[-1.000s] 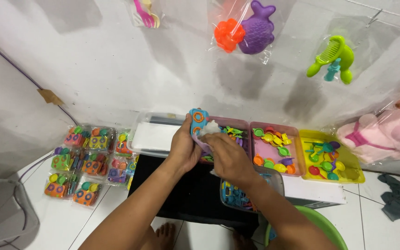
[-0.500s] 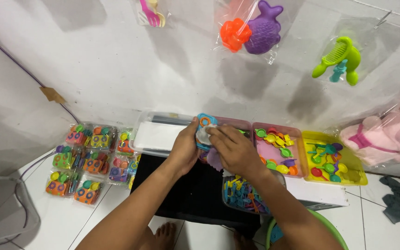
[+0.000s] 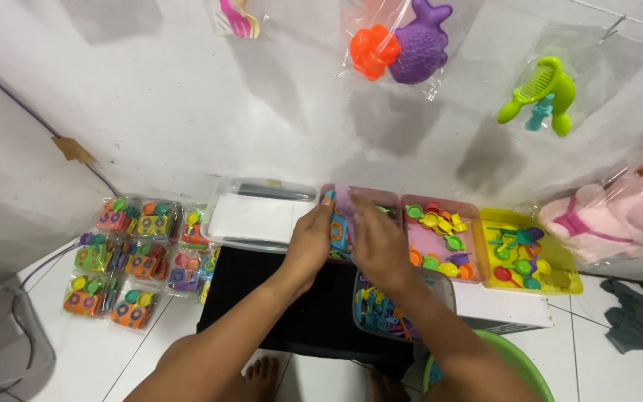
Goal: The person sits on the floor and packs small plastic toys, including spoons and forks, into clear plastic bags. They then wipe a blue plastic toy with a purple cloth and place it into a container. The person continues to wipe other small toys with the cloth and place them into containers.
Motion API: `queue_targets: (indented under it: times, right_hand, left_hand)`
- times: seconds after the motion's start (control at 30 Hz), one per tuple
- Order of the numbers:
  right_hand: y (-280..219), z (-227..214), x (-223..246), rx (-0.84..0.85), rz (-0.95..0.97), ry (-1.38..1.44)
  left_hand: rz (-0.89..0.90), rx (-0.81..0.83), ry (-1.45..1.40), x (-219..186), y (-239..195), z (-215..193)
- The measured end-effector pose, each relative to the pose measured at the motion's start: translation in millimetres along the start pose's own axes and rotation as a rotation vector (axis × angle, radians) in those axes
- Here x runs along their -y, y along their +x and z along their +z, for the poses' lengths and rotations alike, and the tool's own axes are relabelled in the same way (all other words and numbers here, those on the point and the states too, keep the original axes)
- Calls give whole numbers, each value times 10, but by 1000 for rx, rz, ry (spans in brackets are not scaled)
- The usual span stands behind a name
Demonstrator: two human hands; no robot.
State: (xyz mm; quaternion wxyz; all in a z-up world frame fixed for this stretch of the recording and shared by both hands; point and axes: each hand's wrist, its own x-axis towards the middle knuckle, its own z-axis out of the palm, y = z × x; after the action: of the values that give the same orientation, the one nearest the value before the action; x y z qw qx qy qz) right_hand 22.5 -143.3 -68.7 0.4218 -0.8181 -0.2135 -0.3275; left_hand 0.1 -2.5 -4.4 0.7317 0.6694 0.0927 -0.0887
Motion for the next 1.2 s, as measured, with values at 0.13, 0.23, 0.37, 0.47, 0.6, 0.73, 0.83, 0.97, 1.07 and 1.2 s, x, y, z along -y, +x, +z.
queue_targets:
  times: [0.13,0.23,0.37,0.47,0.6,0.73,0.83,0.97,1.07,1.2]
  right_hand:
    - [40,70,134,-5,-259,-166]
    - [-21,46,221,13,-17,-10]
    - [-144,83,281,6,44,23]
    - [-193,72,425,46,85,-19]
    - [-258,63,447,106,202,167]
    - [-265,93,16,53,455,456]
    - [63,-233,216,-106,768,695]
    - [201,-485,-105,-252,871,641]
    - [227,-638,-277,-251,910,553]
    - [202,-746,-346,-316,925,624]
  left_hand:
    - [78,-62,48,103,76,-2]
    - [124,-87,7,202,163,-34]
    - [165,-103,5,121,105,-40]
    - [152,-184,-99,111,174,-68]
    - [84,-195,-232,146,255,-139]
    - [104,-157,-81,216,319,-269]
    - [151,-133,51,221,372,-392]
    - [134,-40,234,582,614,-710]
    - [52,79,330,723,577,-829]
    - [-42,367,584,903,563,-895]
